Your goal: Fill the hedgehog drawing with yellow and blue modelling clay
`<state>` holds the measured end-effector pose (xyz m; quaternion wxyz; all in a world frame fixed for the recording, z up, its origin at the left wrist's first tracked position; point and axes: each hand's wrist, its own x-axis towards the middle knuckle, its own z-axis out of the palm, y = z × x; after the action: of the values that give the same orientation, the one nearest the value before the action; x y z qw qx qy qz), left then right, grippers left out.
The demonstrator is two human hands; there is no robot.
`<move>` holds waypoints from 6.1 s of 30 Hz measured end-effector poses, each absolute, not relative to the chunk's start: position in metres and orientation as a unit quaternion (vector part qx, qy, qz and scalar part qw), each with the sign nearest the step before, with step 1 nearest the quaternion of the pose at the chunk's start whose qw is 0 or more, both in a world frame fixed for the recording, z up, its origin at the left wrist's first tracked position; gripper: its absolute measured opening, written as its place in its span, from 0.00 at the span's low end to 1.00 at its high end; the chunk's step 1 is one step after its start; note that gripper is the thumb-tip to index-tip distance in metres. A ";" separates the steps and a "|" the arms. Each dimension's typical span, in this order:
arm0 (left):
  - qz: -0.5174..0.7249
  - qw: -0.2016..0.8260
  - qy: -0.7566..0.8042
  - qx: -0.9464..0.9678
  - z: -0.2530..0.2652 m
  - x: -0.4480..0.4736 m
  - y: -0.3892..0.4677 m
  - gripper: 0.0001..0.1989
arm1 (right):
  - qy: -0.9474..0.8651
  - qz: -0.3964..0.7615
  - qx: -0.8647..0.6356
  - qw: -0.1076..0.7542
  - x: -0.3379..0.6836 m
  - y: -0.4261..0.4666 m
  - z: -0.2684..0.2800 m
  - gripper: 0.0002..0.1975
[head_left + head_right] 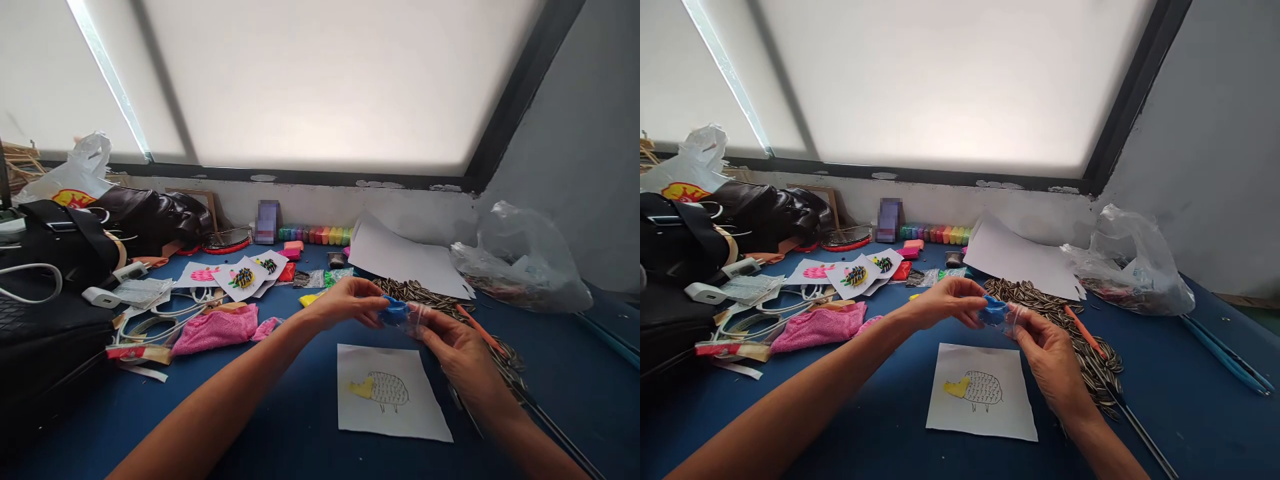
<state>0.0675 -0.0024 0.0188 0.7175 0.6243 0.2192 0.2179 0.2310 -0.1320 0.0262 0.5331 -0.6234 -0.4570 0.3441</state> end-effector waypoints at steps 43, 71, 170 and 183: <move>0.342 0.598 0.263 0.675 0.020 0.079 -0.012 0.13 | -0.418 0.331 -0.604 0.593 0.228 -0.132 0.015 0.19; 0.330 0.644 0.265 0.637 0.021 0.078 -0.010 0.10 | -0.434 0.336 -0.596 0.587 0.227 -0.132 0.012 0.21; 0.283 0.687 0.222 0.631 0.021 0.085 -0.024 0.04 | -0.616 0.151 -0.651 0.417 0.234 -0.137 0.016 0.18; 0.217 0.662 0.216 0.684 0.023 0.075 -0.016 0.07 | -0.580 0.228 -0.661 0.418 0.239 -0.145 0.037 0.22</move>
<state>0.0745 -0.0159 0.0227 0.6617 0.6842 0.2163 0.2175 0.2387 -0.1447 0.0369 0.4184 -0.6605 -0.5803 0.2279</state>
